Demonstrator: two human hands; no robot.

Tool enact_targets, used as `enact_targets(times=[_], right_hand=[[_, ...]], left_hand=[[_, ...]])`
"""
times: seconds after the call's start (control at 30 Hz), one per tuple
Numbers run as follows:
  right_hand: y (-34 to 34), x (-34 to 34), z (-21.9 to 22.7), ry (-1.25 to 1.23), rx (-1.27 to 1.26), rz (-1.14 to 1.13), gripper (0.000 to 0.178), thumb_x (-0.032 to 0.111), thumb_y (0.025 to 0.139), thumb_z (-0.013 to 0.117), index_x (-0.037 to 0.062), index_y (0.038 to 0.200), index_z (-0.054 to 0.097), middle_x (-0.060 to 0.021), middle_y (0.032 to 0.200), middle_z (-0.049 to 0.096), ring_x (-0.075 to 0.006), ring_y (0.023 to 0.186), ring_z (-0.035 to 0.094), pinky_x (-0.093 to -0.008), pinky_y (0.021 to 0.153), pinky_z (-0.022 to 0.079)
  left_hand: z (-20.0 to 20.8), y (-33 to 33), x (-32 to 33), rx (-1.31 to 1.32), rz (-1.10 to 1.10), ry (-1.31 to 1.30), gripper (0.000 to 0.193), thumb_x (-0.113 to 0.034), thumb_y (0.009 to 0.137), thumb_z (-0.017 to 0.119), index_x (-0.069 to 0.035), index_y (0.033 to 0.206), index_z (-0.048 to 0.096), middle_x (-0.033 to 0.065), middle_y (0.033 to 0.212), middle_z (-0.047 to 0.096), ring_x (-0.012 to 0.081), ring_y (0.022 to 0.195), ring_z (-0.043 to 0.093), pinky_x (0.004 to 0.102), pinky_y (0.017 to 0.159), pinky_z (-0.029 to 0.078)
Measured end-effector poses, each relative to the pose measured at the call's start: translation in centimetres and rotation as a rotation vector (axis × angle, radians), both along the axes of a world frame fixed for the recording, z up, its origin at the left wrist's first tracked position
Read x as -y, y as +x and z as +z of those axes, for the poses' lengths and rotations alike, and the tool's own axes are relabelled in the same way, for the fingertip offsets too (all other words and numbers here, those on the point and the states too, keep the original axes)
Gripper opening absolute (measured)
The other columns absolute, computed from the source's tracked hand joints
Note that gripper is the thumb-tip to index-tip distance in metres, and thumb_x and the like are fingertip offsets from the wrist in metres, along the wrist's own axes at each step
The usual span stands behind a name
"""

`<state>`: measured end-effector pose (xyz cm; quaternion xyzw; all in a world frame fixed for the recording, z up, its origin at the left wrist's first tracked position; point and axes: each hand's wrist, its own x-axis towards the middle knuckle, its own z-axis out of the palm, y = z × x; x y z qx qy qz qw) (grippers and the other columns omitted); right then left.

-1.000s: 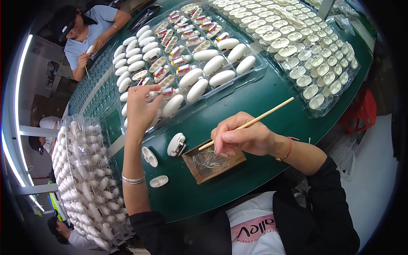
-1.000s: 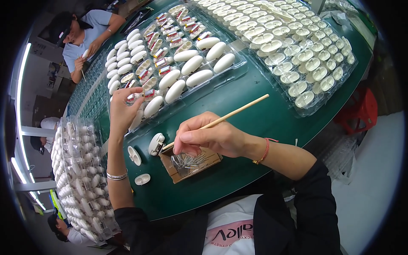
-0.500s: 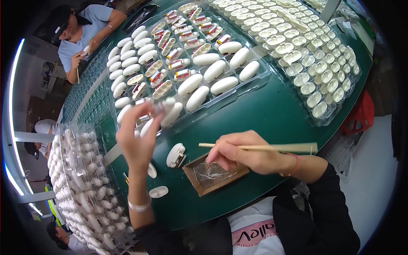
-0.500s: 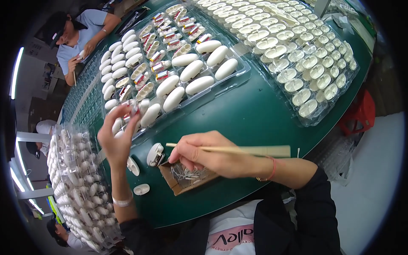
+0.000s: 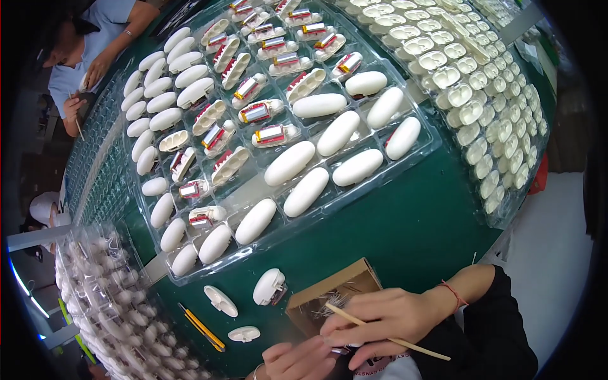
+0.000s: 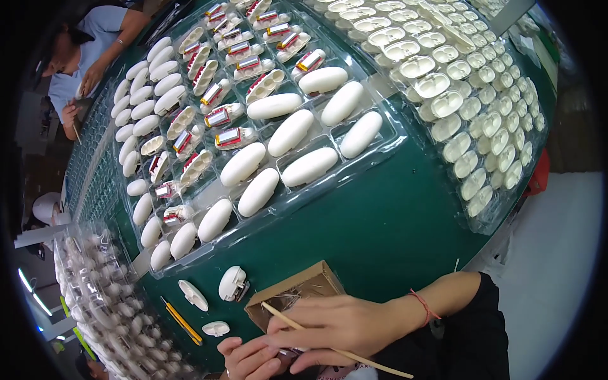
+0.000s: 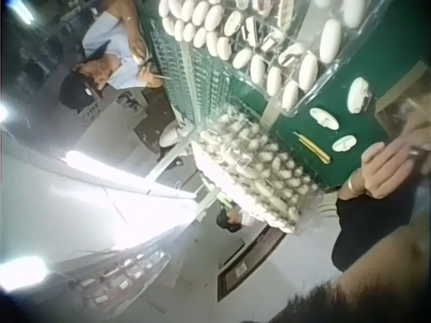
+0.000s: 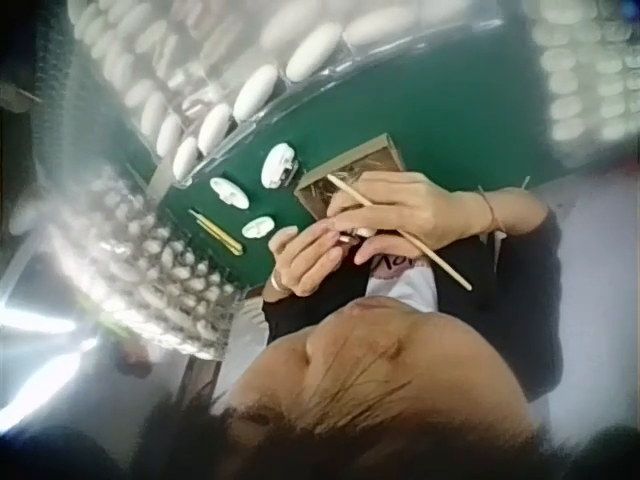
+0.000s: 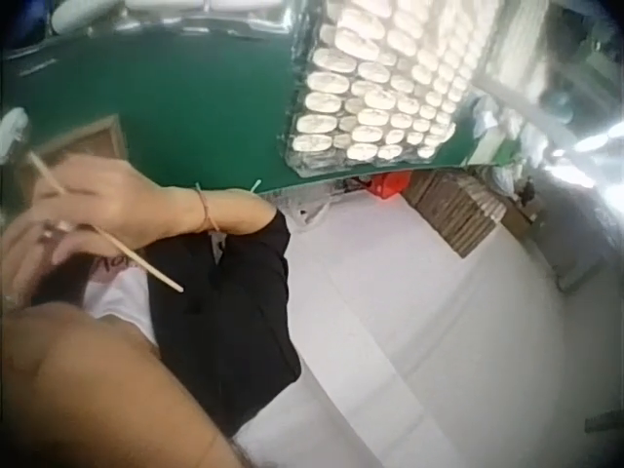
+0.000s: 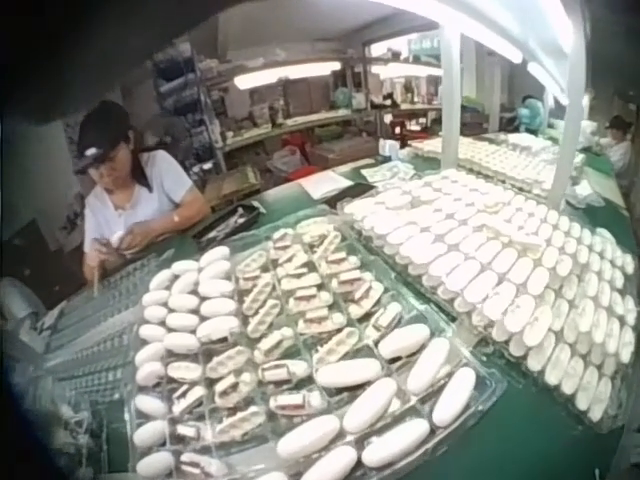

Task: The person assembles small white plastic components by hand, then places the assembled components into packaging trays.

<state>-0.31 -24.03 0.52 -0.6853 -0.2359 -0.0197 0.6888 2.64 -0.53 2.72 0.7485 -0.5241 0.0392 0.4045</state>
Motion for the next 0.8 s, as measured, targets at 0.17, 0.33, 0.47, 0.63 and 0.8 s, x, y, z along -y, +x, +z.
enact_targets(times=[0.17,0.33,0.47,0.63,0.8], right_hand=[[2.0,0.6,0.2,0.055,0.064,0.051,0.039,0.02,0.081,0.075,-0.0045,0.109,0.065,-0.0218,0.107,0.064,-0.0342,0.089,0.066,-0.039,0.073,0.055],[2.8,0.3,-1.1,0.073,-0.045,0.102,0.036,0.012,0.078,0.078,-0.0028,0.109,0.066,-0.0181,0.109,0.066,-0.026,0.084,0.068,-0.0301,0.071,0.057],[3.4,0.3,-1.2,0.037,-0.075,0.129,0.034,0.007,0.077,0.078,-0.0024,0.109,0.067,-0.0187,0.11,0.066,-0.0251,0.087,0.069,-0.0299,0.075,0.058],[3.3,0.2,-1.1,0.0,-0.115,0.108,0.035,0.008,0.076,0.078,-0.0018,0.109,0.068,-0.0189,0.111,0.066,-0.0232,0.085,0.07,-0.03,0.075,0.059],[3.4,0.3,-1.1,-0.031,-0.078,0.132,0.031,0.009,0.078,0.077,-0.0023,0.105,0.069,-0.0196,0.11,0.067,-0.0231,0.083,0.069,-0.0302,0.075,0.059]], left_hand=[[-0.8,0.9,-0.8,-0.089,0.037,-0.008,0.033,-0.006,0.084,0.069,-0.002,0.115,0.059,0.0143,0.106,0.07,0.0295,0.097,0.069,0.0429,0.102,0.036],[-1.6,1.0,-1.1,-0.161,0.125,0.007,0.044,-0.005,0.079,0.076,-0.006,0.118,0.055,0.0091,0.1,0.072,0.0252,0.096,0.069,0.0402,0.1,0.037],[-2.1,1.2,-1.2,-0.156,0.182,0.005,0.041,-0.006,0.08,0.075,-0.006,0.116,0.056,0.0085,0.098,0.072,0.0245,0.095,0.069,0.0397,0.098,0.038],[-2.2,2.0,-1.1,-0.19,0.178,-0.02,0.039,-0.007,0.083,0.072,-0.006,0.118,0.057,0.0072,0.099,0.072,0.0223,0.093,0.068,0.0375,0.093,0.041],[-2.3,2.2,-1.2,-0.205,0.139,-0.041,0.037,-0.01,0.085,0.071,-0.007,0.119,0.057,0.0062,0.1,0.072,0.021,0.094,0.067,0.0363,0.092,0.042]])
